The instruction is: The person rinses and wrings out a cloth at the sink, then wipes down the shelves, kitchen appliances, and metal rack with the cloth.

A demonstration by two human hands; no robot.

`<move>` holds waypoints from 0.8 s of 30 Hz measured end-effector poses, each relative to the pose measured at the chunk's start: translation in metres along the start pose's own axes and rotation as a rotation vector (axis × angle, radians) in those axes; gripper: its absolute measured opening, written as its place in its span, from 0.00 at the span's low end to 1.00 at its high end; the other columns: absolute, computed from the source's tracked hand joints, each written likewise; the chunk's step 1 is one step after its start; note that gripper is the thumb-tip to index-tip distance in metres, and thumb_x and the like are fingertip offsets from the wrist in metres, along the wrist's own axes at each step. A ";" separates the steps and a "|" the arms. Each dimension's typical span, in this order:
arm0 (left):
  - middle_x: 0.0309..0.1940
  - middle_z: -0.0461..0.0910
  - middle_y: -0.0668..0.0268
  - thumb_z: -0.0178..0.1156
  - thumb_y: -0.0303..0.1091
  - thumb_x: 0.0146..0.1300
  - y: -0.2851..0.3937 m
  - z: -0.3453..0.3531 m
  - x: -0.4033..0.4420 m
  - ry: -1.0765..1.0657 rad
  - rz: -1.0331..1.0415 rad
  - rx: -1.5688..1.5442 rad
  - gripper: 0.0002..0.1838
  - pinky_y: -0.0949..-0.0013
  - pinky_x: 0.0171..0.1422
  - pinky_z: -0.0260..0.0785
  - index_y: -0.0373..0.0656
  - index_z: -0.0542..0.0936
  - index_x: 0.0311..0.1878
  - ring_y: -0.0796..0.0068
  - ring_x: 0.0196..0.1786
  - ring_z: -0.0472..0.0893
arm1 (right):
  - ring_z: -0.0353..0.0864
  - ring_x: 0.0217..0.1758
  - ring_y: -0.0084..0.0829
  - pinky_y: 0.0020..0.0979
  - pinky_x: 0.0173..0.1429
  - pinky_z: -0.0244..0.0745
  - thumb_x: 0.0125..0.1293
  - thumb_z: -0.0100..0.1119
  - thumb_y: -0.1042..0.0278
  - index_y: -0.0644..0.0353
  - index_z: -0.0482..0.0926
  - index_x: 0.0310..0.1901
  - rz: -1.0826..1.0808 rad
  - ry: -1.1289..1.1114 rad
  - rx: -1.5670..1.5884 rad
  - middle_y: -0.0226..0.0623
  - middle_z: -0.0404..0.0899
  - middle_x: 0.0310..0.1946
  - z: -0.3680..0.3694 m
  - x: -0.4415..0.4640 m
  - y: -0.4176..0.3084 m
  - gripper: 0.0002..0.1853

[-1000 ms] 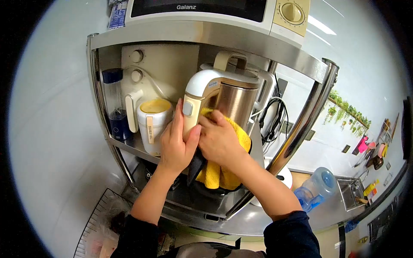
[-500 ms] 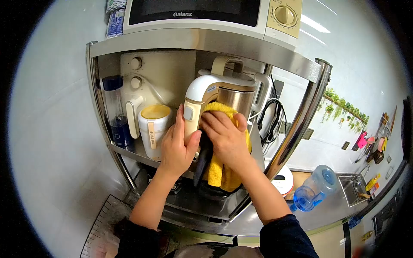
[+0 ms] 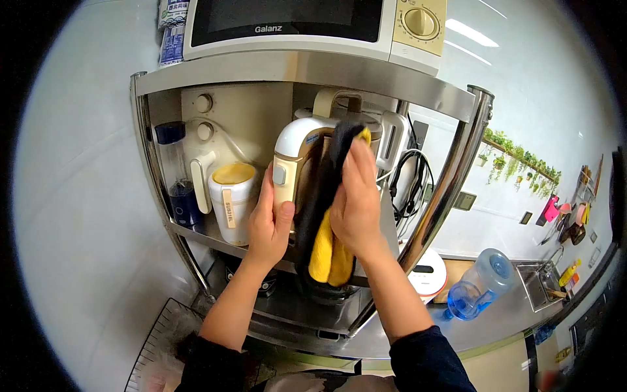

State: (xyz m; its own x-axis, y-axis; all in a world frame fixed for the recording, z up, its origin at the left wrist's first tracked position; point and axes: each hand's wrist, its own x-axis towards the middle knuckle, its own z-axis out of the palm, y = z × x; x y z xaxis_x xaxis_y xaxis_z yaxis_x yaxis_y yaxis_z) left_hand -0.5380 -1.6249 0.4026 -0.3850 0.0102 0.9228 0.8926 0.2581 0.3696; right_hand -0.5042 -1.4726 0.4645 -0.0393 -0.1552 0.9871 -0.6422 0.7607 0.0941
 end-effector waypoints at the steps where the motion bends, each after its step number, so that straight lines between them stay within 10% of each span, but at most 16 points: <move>1: 0.67 0.65 0.47 0.42 0.47 0.74 -0.002 0.000 -0.001 -0.013 -0.022 -0.045 0.32 0.63 0.68 0.59 0.34 0.53 0.72 0.54 0.68 0.68 | 0.64 0.66 0.59 0.45 0.70 0.59 0.50 0.47 0.92 0.73 0.69 0.56 0.027 0.003 0.057 0.60 0.67 0.59 0.007 0.005 -0.001 0.27; 9: 0.74 0.52 0.54 0.32 0.52 0.76 -0.016 -0.004 -0.005 -0.111 -0.192 -0.390 0.34 0.66 0.76 0.44 0.34 0.49 0.74 0.63 0.75 0.53 | 0.64 0.63 0.60 0.47 0.68 0.61 0.46 0.52 0.86 0.75 0.69 0.55 0.137 -0.272 0.279 0.59 0.66 0.56 0.027 -0.074 -0.054 0.28; 15: 0.59 0.67 0.64 0.38 0.59 0.73 -0.012 0.002 -0.007 -0.050 -0.370 -0.542 0.38 0.74 0.54 0.65 0.38 0.50 0.74 0.78 0.46 0.69 | 0.66 0.62 0.59 0.49 0.66 0.62 0.41 0.57 0.86 0.74 0.70 0.53 0.105 -0.300 0.322 0.55 0.67 0.55 0.017 -0.103 -0.056 0.30; 17: 0.72 0.56 0.55 0.35 0.49 0.76 -0.009 -0.002 -0.006 -0.094 -0.312 -0.458 0.32 0.65 0.76 0.44 0.33 0.51 0.73 0.65 0.73 0.56 | 0.66 0.62 0.58 0.49 0.66 0.62 0.44 0.54 0.87 0.73 0.70 0.54 0.091 -0.262 0.301 0.55 0.67 0.54 0.011 -0.088 -0.050 0.29; 24: 0.70 0.58 0.54 0.59 0.38 0.65 -0.013 0.010 -0.012 -0.005 -0.165 -0.319 0.39 0.65 0.73 0.50 0.35 0.51 0.73 0.64 0.70 0.61 | 0.66 0.66 0.40 0.47 0.72 0.48 0.54 0.52 0.75 0.62 0.72 0.56 0.068 -0.085 -0.206 0.43 0.69 0.59 0.013 -0.005 -0.002 0.24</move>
State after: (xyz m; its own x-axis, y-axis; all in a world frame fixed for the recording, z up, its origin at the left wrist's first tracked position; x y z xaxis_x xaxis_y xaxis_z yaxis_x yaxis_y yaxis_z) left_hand -0.5477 -1.6183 0.3853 -0.5301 -0.0019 0.8479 0.8466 -0.0576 0.5292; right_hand -0.5129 -1.4818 0.4572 -0.1469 -0.1451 0.9785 -0.4662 0.8826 0.0609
